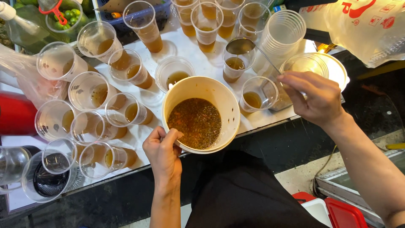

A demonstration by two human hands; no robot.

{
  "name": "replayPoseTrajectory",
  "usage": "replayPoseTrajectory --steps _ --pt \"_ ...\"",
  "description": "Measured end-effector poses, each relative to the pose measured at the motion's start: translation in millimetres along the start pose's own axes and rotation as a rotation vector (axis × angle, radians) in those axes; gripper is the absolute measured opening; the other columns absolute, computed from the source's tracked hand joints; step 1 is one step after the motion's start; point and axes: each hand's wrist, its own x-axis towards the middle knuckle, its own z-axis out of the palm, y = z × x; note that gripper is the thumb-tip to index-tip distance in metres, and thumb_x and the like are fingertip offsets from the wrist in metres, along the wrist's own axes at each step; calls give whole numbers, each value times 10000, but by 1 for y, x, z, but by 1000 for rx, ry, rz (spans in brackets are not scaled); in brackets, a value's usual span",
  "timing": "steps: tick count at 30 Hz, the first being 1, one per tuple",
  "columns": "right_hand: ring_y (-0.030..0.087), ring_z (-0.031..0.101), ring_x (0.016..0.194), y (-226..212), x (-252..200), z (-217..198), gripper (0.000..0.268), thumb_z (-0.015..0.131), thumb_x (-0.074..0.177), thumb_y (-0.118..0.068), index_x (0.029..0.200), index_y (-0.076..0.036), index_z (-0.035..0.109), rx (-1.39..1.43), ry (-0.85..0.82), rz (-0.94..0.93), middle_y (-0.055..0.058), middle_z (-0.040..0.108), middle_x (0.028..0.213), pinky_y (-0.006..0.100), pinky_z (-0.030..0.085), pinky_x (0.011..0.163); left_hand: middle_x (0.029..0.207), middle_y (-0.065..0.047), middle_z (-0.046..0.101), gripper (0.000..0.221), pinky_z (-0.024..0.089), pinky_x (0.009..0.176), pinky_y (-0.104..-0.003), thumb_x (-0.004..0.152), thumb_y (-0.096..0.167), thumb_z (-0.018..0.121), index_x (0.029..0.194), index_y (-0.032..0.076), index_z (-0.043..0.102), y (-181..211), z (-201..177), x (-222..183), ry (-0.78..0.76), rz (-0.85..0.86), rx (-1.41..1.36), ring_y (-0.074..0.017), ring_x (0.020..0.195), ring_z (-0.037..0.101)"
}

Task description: Scoop syrup from a large container into several individual plastic cups already containing liquid.

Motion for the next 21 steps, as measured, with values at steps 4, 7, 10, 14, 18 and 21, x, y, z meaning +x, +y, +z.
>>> replayPoseTrajectory --steps 4,7,10,14,18,21 --pt "250 752 870 -4 -7 5 140 686 1046 -33 1184 -19 701 -44 29 1 170 760 1051 325 596 725 578 -15 530 360 256 385 -215 783 -88 660 612 119 419 1 -1 1 11 14 12 -49 418 356" --pt "231 766 882 4 -11 17 145 561 1174 -78 1218 24 653 189 165 222 170 753 1024 309 633 769 574 -14 532 360 242 377 -212 780 -86 655 608 123 417 1 1 3 12 10 23 -46 410 342" --pt "234 766 886 18 -7 16 252 446 1241 -137 1251 66 593 531 297 454 197 730 993 326 665 822 574 -17 537 352 241 378 -212 777 -86 654 610 122 425 4 2 0 1 14 43 -47 408 339" --pt "251 764 893 30 -11 -3 290 419 1254 -171 1272 78 565 732 349 561 223 718 1000 344 667 832 576 -7 518 350 257 388 -216 772 -82 658 611 119 421 2 5 2 0 10 38 -51 420 357" --pt "267 751 881 3 -11 -19 288 436 1286 -189 1226 69 548 838 285 581 247 707 1009 336 646 806 560 25 435 375 246 389 -229 736 -76 678 605 119 386 3 6 1 -7 20 56 -59 429 361" --pt "257 740 847 -38 4 -18 267 452 1252 -189 1202 50 561 790 132 517 241 705 1000 322 640 768 548 31 418 383 233 383 -235 721 -69 683 596 120 375 7 7 -2 -22 37 85 -59 428 352"
